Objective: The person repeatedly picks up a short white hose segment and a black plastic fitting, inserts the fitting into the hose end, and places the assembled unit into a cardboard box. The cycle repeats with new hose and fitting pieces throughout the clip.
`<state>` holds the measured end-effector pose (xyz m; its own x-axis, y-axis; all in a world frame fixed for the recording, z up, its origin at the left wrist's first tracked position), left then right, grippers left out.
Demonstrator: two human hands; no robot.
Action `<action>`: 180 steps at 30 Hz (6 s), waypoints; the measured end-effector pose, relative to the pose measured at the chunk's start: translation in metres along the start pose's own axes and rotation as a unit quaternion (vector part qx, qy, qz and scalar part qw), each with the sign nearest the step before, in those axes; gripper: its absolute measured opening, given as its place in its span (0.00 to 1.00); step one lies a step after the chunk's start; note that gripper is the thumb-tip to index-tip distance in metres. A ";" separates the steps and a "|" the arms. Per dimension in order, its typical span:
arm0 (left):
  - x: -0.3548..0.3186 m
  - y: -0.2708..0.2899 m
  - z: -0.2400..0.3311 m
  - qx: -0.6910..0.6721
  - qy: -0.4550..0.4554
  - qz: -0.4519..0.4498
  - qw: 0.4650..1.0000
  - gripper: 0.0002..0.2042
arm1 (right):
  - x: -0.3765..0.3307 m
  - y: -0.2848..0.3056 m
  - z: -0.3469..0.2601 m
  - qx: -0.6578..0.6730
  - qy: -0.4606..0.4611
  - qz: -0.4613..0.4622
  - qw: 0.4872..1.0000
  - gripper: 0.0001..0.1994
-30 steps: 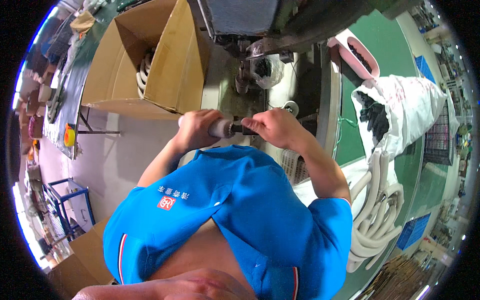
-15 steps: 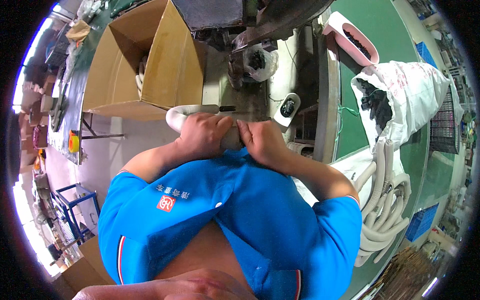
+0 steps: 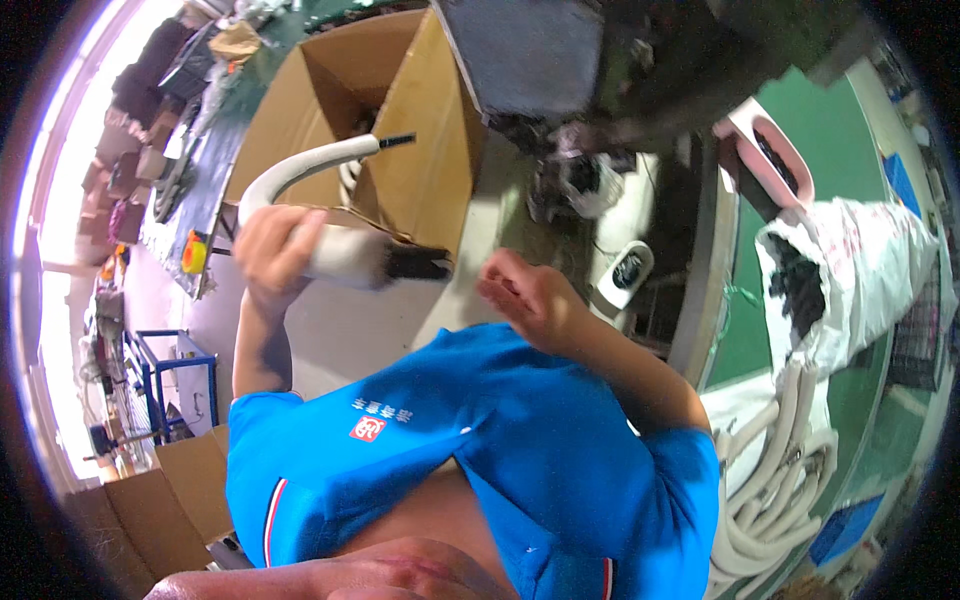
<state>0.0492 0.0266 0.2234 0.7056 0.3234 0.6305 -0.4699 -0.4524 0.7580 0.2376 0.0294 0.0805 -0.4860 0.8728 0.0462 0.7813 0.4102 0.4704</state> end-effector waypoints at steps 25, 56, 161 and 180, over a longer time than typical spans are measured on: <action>-0.111 -0.294 -0.030 -0.259 0.244 -0.497 0.791 0.20 | -0.451 0.100 0.174 -0.448 -0.704 0.189 0.518 0.13; 0.082 -0.228 0.219 -0.789 0.109 -0.331 0.507 0.36 | -0.169 0.127 -0.047 -0.140 0.099 0.403 0.899 0.33; -0.055 -0.292 -0.029 -0.452 0.497 -0.311 0.672 0.19 | 0.075 0.083 0.287 0.112 -0.349 0.195 0.910 0.12; -0.052 -0.287 -0.032 -0.344 0.472 -0.333 0.740 0.21 | 0.116 0.078 0.351 -0.464 -0.360 0.062 0.807 0.16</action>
<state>0.1305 0.1662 -0.0215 0.3690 0.8684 -0.3312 -0.5735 0.4932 0.6541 0.3794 0.2551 -0.1869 0.1887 0.9562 -0.2237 0.0153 0.2249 0.9743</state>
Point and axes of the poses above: each hand's wrist, its own x-axis towards the middle knuckle, its own y-axis out of the back of the hand, z = x × y, the point moved 9 cm from there along x, towards the middle knuckle, and after that the axes turned 12 degrees about -x, right-handed, at the moved point
